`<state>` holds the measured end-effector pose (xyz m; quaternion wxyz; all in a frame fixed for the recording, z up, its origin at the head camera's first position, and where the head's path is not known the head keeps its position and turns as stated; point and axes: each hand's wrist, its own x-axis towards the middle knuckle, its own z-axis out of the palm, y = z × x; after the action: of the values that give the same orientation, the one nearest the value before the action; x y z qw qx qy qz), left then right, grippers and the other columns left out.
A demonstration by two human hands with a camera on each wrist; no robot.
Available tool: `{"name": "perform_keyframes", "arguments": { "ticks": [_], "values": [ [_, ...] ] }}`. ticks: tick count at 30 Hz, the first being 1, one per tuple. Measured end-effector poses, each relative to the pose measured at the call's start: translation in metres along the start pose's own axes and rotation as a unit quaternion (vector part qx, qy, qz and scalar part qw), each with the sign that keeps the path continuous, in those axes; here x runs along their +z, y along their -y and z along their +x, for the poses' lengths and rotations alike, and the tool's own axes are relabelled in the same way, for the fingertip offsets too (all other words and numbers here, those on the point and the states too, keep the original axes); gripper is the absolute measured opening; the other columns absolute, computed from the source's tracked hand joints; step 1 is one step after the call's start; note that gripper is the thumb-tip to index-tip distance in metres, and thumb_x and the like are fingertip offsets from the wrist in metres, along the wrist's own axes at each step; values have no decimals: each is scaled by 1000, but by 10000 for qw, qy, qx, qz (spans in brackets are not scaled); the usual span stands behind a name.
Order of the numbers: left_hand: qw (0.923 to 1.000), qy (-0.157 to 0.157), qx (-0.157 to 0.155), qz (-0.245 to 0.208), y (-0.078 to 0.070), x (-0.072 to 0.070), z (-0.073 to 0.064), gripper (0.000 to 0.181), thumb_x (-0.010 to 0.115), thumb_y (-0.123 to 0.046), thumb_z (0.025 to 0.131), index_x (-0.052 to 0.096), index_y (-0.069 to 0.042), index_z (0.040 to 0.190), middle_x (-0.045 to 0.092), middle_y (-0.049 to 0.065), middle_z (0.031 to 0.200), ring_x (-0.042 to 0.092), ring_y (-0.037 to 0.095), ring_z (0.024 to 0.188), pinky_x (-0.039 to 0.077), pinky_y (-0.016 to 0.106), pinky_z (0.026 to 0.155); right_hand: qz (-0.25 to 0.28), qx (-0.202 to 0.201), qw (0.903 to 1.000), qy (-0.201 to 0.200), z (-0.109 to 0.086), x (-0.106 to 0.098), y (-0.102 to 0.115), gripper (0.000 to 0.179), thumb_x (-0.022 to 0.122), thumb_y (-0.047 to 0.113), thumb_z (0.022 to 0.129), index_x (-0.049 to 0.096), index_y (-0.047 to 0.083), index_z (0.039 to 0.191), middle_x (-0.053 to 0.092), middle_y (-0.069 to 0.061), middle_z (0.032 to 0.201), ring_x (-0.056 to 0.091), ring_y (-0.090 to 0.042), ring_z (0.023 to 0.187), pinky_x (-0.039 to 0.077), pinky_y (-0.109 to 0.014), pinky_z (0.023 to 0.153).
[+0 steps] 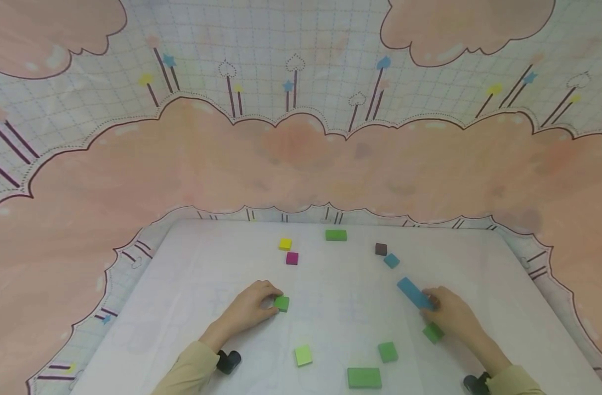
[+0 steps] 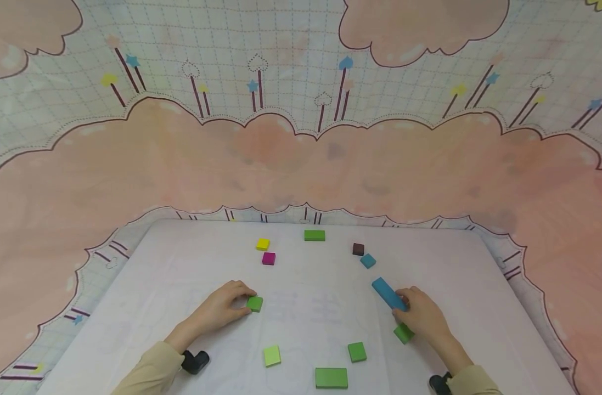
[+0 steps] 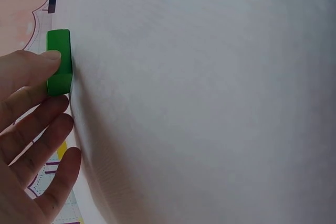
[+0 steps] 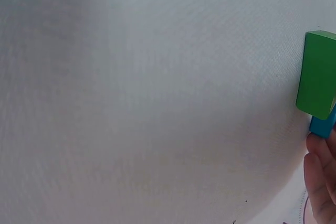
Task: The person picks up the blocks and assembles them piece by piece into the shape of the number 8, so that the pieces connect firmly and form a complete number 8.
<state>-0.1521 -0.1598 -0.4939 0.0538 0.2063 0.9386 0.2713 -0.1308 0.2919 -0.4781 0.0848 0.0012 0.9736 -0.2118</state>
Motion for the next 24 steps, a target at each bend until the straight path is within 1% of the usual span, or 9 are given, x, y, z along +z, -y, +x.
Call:
{"name": "perform_keyframes", "arguments": {
  "ticks": [2,5,9,11,18,24],
  "values": [
    [10000,-17,50,70,0,0,0,33,74,-19,82,67,-15,114,64,-6,108,57,12,102,51,38,94,-10,16,10000,-3,0,1,-1,48,71,19,82,58,-3,123,65,-16,104,62,-29,92,54,-46,75],
    [9999,-18,43,103,0,0,0,32,73,-19,82,67,-16,114,64,-6,108,57,12,103,51,38,95,-24,52,10000,-11,1,1,-1,48,70,20,82,58,-2,123,65,-18,106,63,-32,94,54,-47,76],
    [10000,-13,-28,-2,0,0,1,32,73,-20,82,67,-16,113,64,-7,107,57,12,104,50,38,97,-5,51,10000,-47,0,1,-1,48,70,19,81,58,-2,123,64,-20,108,62,-36,97,54,-49,78],
    [10000,-20,-39,-16,0,0,1,32,74,-19,82,68,-16,113,64,-6,106,57,12,103,50,38,96,3,35,10000,-69,-1,1,0,48,70,19,81,58,-3,123,65,-19,106,63,-35,96,54,-49,77],
    [10000,-58,-56,-38,-1,0,0,31,74,-20,82,68,-16,112,64,-7,105,57,12,102,51,38,95,6,63,9999,-95,0,0,1,46,71,19,81,60,-2,121,65,-13,99,62,-25,87,54,-43,72],
    [10000,-52,-33,-78,0,0,1,31,74,-20,82,68,-16,112,64,-7,105,56,12,102,51,39,96,-13,105,9999,-98,-1,1,2,46,71,19,81,59,-1,121,65,-15,102,62,-27,90,54,-44,73]
  ]
}}
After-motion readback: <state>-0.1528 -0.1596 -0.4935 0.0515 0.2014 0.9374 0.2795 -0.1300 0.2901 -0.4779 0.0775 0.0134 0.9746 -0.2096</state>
